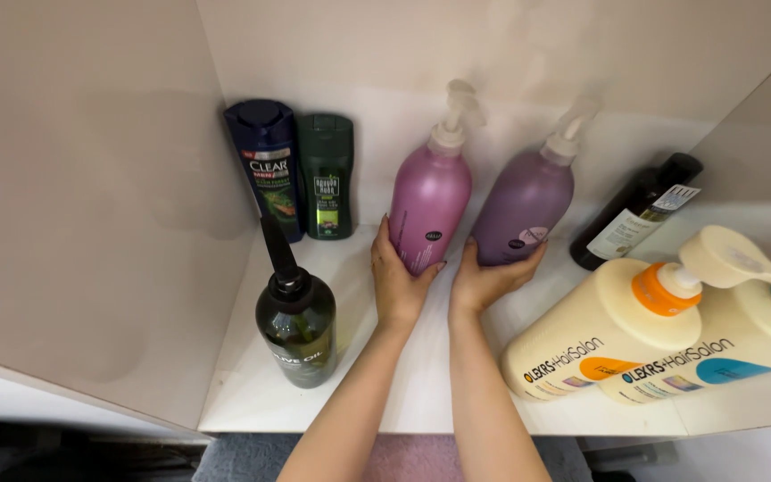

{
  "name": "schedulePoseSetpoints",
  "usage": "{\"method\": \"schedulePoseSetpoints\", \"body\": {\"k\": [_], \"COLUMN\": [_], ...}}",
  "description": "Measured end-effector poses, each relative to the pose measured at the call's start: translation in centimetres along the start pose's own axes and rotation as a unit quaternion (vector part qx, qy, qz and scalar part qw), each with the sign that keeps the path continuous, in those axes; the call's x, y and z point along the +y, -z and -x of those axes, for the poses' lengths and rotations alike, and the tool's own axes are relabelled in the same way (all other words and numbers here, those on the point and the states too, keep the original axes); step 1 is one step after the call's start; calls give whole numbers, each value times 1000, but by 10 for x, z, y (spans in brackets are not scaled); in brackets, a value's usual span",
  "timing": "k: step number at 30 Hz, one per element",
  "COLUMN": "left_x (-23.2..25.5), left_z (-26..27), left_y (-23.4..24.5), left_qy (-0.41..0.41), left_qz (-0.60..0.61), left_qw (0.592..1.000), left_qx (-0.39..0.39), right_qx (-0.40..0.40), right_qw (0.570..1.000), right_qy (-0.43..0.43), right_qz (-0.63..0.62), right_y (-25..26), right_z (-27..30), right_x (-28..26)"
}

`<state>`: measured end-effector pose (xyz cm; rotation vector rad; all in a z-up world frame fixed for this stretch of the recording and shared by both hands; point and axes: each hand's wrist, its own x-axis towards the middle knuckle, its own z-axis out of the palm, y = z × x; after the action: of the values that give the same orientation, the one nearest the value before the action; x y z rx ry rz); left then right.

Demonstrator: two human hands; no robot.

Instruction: Organizing and arranging various hygiene and beauty products on a white shelving unit.

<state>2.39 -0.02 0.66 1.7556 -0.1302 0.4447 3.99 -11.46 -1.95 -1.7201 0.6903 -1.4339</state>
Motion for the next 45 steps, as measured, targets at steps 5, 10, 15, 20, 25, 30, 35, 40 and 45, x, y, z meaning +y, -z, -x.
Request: {"method": "schedulePoseSetpoints", "body": {"k": [5, 10, 15, 20, 25, 30, 35, 40, 45], "left_x": [-4, -5, -11, -10, -2, -2, -4, 0, 4], "left_z": [0, -7, -10, -8, -7, -7, -8, -8, -3], "left_y": [1, 12, 18, 19, 17, 12, 8, 8, 12], "left_qy": [-18, -13, 0, 0, -13, -20, -36, -14, -15], "left_qz": [10, 8, 8, 6, -48, -100, -122, -138, -139], "left_qw": [1000, 1000, 1000, 1000, 998, 994, 990, 988, 989], "left_qx": [15, 28, 20, 4, -35, -50, -53, -62, -54], "right_qx": [2, -18, -41, -43, -71, -64, -66, -61, -65], "right_qw": [1000, 999, 999, 996, 996, 998, 997, 994, 997], "right_qy": [4, -7, -4, -35, -40, -21, -25, -57, -29], "right_qz": [16, 44, -14, 67, 30, -7, -22, -76, -26], "right_y": [5, 3, 4, 12, 11, 11, 13, 13, 12], "right_z": [2, 0, -2, -9, -8, -6, -9, -10, -8], "right_x": [-2, 7, -6, -20, -8, -7, -7, -7, 13]}}
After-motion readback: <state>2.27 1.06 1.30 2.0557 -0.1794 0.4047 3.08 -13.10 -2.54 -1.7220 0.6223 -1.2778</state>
